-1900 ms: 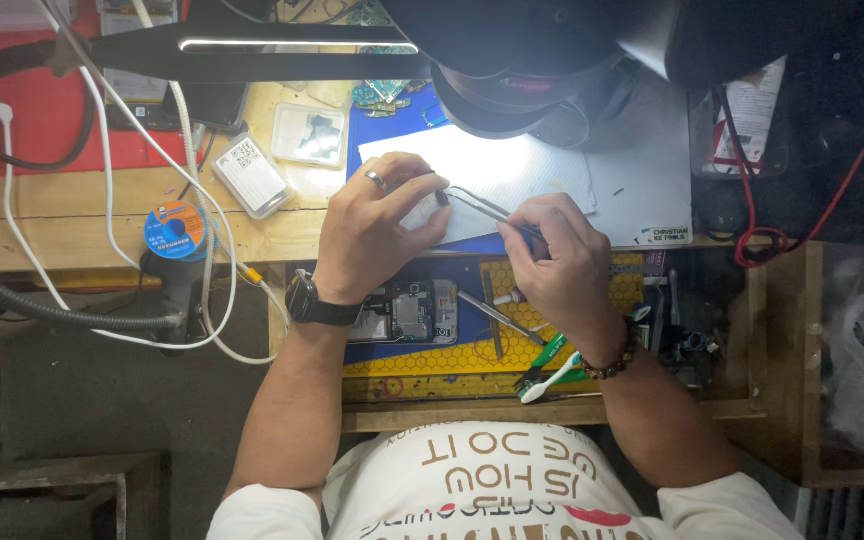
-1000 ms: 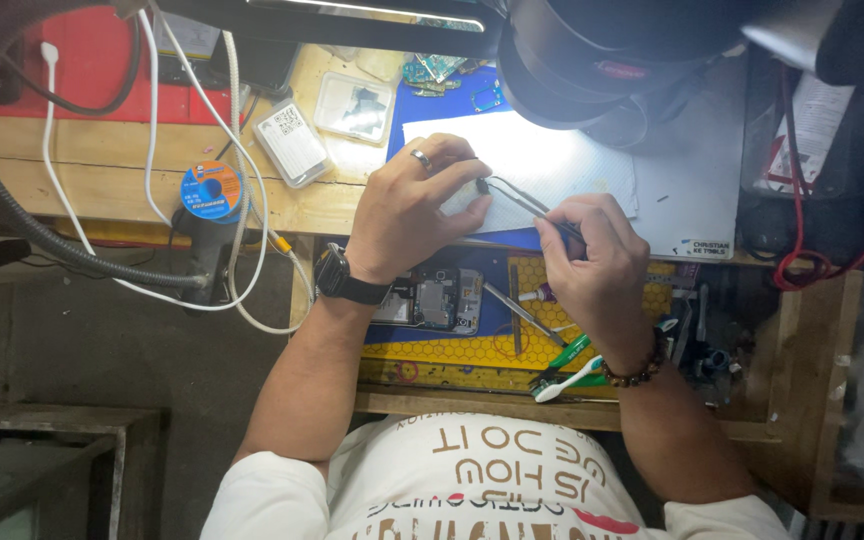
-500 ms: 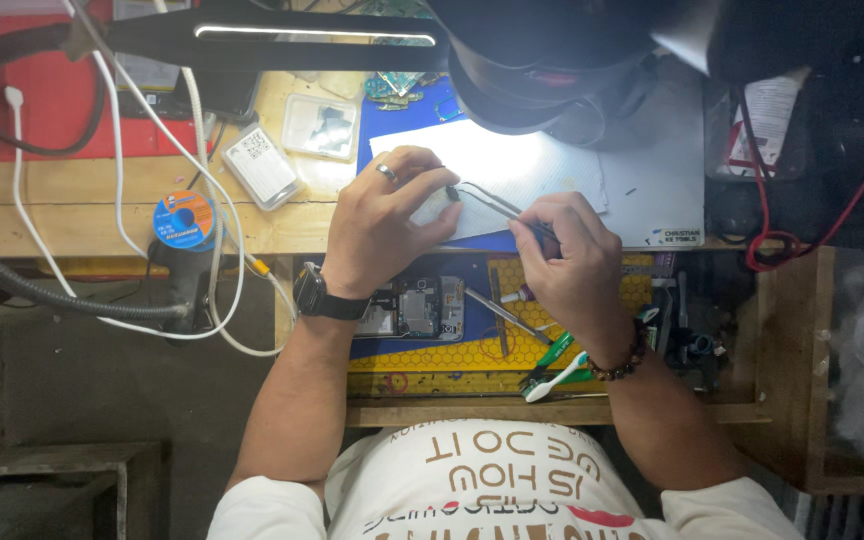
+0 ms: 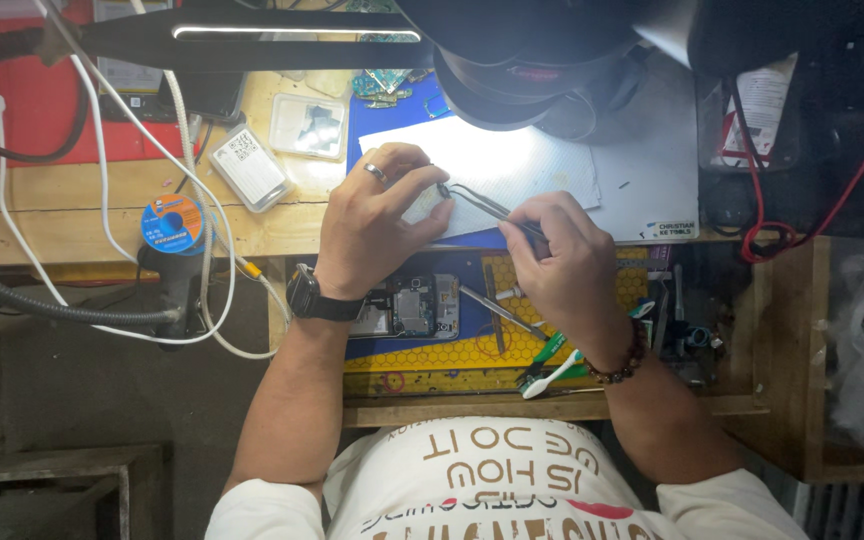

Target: The person uses tweezers to manipulate a small electronic component on a workbench. They then use a toothbrush to clean the component and place it on a white paper sheet.

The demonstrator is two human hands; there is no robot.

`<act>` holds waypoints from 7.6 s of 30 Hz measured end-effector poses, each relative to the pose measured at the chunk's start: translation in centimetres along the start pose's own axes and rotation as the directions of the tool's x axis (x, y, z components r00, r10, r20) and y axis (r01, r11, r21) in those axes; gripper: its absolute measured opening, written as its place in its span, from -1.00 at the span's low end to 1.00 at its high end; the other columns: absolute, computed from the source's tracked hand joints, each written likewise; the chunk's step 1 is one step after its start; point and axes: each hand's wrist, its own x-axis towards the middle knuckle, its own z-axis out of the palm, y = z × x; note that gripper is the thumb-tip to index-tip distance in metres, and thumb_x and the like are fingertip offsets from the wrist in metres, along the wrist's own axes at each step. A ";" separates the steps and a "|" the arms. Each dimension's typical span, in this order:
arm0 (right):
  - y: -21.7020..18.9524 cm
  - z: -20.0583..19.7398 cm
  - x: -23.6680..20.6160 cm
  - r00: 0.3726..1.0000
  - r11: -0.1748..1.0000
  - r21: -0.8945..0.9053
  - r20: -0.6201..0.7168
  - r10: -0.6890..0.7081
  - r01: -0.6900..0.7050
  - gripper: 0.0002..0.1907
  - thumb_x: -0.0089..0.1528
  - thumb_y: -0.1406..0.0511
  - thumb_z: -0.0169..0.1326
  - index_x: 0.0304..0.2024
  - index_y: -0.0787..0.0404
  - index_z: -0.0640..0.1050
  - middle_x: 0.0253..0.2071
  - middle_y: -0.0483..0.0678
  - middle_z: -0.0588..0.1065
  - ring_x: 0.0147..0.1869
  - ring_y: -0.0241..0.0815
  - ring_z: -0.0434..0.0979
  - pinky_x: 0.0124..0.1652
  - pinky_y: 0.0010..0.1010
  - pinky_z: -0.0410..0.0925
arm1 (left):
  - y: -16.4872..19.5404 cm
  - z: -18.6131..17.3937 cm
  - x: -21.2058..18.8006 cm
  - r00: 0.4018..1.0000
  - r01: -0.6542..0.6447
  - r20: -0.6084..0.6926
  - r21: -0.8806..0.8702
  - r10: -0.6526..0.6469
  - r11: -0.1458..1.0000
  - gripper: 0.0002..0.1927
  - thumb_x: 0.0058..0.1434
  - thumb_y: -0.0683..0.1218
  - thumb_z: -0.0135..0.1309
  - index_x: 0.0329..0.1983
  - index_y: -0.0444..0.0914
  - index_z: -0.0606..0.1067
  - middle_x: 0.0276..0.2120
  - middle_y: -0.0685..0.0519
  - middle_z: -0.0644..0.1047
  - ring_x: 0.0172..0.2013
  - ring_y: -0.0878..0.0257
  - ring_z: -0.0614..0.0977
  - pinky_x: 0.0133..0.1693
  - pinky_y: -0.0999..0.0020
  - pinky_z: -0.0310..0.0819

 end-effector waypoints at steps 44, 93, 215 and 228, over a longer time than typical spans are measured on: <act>0.2 0.0 0.0 0.999 0.999 -0.026 -0.014 -0.048 0.048 -0.83 0.26 0.50 0.27 -0.22 0.30 0.50 -0.20 0.01 0.53 -0.26 -0.18 0.63 -0.33 -0.44 0.49 | 0.0 0.6 0.2 1.000 0.003 -0.019 0.002 -0.003 1.000 -0.75 0.15 -0.11 0.35 -0.13 -0.17 0.58 -0.09 0.11 0.52 -0.10 0.19 0.63 -0.11 0.32 0.62; 0.5 0.6 -0.2 0.999 0.999 0.000 -0.009 -0.034 0.034 -0.85 0.28 0.48 0.26 -0.22 0.28 0.50 -0.20 -0.02 0.54 -0.29 -0.24 0.63 -0.36 -0.50 0.47 | 0.1 0.3 0.3 1.000 0.014 0.009 0.024 -0.014 1.000 -0.75 0.15 -0.11 0.36 -0.12 -0.17 0.58 -0.12 0.11 0.54 -0.14 0.20 0.63 -0.16 0.33 0.61; 0.2 0.2 0.0 1.000 1.000 0.011 0.024 0.021 -0.021 -0.87 0.24 0.46 0.26 -0.24 0.28 0.53 -0.24 -0.01 0.55 -0.38 -0.23 0.62 -0.42 -0.49 0.47 | 0.3 -0.1 0.3 0.999 0.032 0.026 0.025 -0.032 0.999 -0.76 0.15 -0.11 0.36 -0.15 -0.19 0.57 -0.13 0.08 0.55 -0.16 0.16 0.64 -0.22 0.32 0.60; 0.0 0.0 0.1 0.999 1.000 0.016 -0.035 -0.002 0.003 -0.86 0.25 0.47 0.27 -0.23 0.28 0.54 -0.23 -0.01 0.55 -0.27 -0.17 0.62 -0.31 -0.41 0.47 | 0.3 0.2 0.3 0.999 0.018 -0.029 0.003 -0.018 1.000 -0.76 0.15 -0.12 0.35 -0.13 -0.15 0.58 -0.12 0.12 0.55 -0.11 0.16 0.64 -0.11 0.28 0.60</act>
